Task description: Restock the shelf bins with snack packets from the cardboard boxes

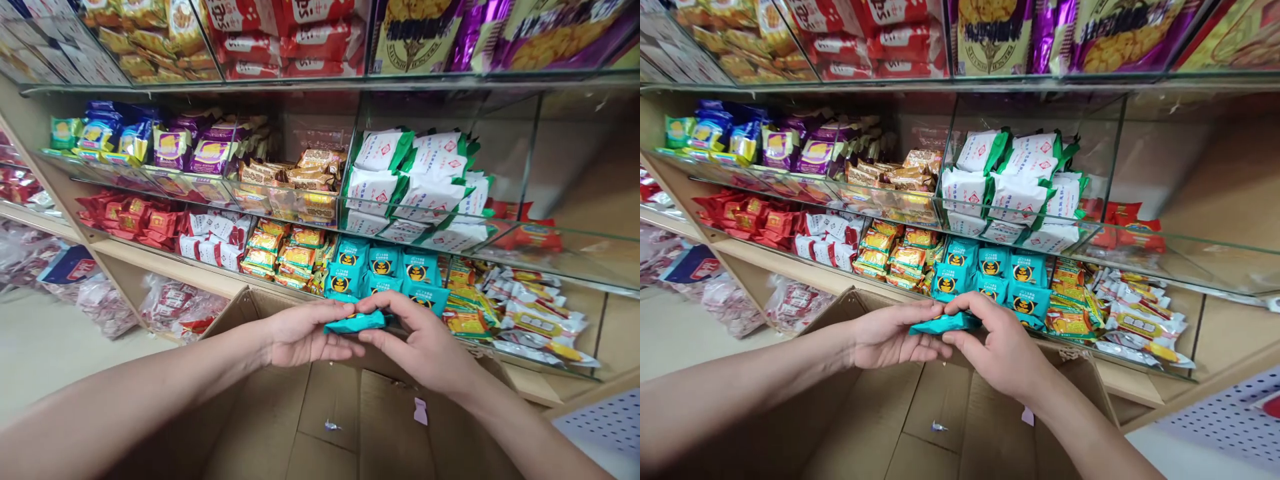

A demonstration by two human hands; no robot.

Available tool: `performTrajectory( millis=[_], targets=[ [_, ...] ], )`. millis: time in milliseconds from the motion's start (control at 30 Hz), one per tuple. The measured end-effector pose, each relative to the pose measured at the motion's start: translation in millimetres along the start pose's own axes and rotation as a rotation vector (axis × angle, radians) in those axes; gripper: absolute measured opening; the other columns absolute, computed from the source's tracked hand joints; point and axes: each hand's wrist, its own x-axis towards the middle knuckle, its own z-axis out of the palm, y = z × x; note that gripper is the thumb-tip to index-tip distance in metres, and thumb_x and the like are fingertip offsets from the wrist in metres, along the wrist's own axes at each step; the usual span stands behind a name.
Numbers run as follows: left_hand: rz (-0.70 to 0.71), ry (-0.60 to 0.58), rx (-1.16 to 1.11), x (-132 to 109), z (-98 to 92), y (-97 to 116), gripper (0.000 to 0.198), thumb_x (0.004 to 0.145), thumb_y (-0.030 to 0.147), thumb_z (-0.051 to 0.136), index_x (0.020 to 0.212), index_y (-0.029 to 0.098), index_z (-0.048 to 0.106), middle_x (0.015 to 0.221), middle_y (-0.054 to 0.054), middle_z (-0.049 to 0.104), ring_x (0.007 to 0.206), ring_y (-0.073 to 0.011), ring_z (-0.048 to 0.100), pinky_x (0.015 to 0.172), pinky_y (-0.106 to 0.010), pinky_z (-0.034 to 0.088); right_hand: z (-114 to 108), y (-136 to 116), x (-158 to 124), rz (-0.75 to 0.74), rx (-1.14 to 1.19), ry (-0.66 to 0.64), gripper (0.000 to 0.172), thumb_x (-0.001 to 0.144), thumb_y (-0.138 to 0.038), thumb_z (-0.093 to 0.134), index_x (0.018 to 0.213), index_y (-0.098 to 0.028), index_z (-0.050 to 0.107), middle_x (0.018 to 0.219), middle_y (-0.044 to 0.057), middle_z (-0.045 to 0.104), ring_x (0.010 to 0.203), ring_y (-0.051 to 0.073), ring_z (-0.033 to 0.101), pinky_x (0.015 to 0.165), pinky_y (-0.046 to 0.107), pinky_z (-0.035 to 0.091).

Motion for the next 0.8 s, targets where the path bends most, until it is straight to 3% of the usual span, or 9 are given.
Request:
performTrajectory(
  millis=[67,133,167,267,367,433,567,667,800],
  targets=[
    [0.091,0.096,0.009,-2,4.4,0,0.027,0.067,0.021,0.068,0.090,0.015,0.054,0.080,0.000,0.060,0.067,-0.0073,0.060,0.065,-0.018,0.046,-3,-1,-2,-0.034,0.006,-0.069,0.024,0.070,-0.025,0.061,0.093,-0.025,0.055,0.123,0.006,0.047,0.116,0.022,0.043,0.092,0.040,0.039],
    [0.226,0.197,0.091,-2,8.8,-1,0.036,0.064,0.016,0.070,0.093,0.017,0.049,0.082,0.001,0.059,0.067,-0.0068,0.058,0.064,-0.020,0.047,-8,1,-3,-0.019,0.073,-0.137,0.040,0.066,-0.027,0.065,0.104,-0.026,0.052,0.138,0.006,0.030,0.126,0.025,0.029,0.096,0.043,0.035],
    [0.310,0.243,0.151,-2,10.2,-2,0.041,0.062,0.016,0.071,0.095,0.017,0.047,0.084,0.001,0.058,0.068,-0.0076,0.058,0.064,-0.021,0.047,-9,3,-3,0.014,0.131,-0.164,0.050,0.065,-0.028,0.067,0.111,-0.027,0.048,0.140,0.007,0.026,0.126,0.025,0.029,0.096,0.043,0.036],
    [0.561,0.330,0.353,4,8.7,-2,0.053,0.058,0.015,0.073,0.100,0.019,0.042,0.091,0.000,0.053,0.071,-0.0083,0.056,0.064,-0.023,0.048,-8,7,0,0.173,0.334,-0.176,0.064,0.066,-0.027,0.066,0.122,-0.028,0.036,0.130,0.010,0.039,0.109,0.022,0.049,0.085,0.041,0.047],
    [0.688,0.337,0.543,12,2.1,-4,0.056,0.057,0.016,0.073,0.103,0.020,0.041,0.095,-0.001,0.049,0.072,-0.0082,0.054,0.064,-0.023,0.048,-4,9,3,0.258,0.449,-0.133,0.058,0.066,-0.023,0.064,0.117,-0.027,0.036,0.109,0.006,0.052,0.079,0.015,0.059,0.063,0.032,0.054],
    [0.717,0.350,0.626,16,-0.8,-5,0.055,0.060,0.018,0.071,0.105,0.021,0.041,0.099,-0.002,0.048,0.074,-0.0083,0.053,0.065,-0.022,0.048,-4,12,6,0.232,0.478,-0.110,0.051,0.065,-0.020,0.063,0.110,-0.027,0.041,0.099,0.002,0.054,0.070,0.011,0.057,0.055,0.027,0.052],
    [0.701,0.298,0.606,20,-0.2,0,0.053,0.067,0.023,0.066,0.112,0.020,0.037,0.098,-0.002,0.051,0.075,-0.0088,0.055,0.067,-0.023,0.047,-12,16,9,0.171,0.450,-0.019,0.046,0.067,-0.017,0.061,0.108,-0.027,0.043,0.092,-0.001,0.054,0.069,0.010,0.056,0.053,0.024,0.050],
    [0.636,0.225,0.588,22,0.2,9,0.056,0.067,0.025,0.067,0.114,0.016,0.037,0.079,0.000,0.055,0.071,-0.0095,0.056,0.064,-0.023,0.045,-18,16,10,0.180,0.446,0.020,0.048,0.069,-0.018,0.060,0.112,-0.027,0.040,0.094,0.000,0.053,0.074,0.012,0.057,0.055,0.026,0.052],
    [0.592,0.254,0.633,27,-0.2,19,0.061,0.063,0.026,0.070,0.113,0.015,0.036,0.067,0.004,0.055,0.059,-0.0081,0.054,0.053,-0.020,0.042,-25,15,12,0.269,0.431,-0.016,0.062,0.068,-0.018,0.061,0.121,-0.028,0.030,0.088,0.000,0.055,0.070,0.012,0.058,0.057,0.030,0.053]
  ],
)
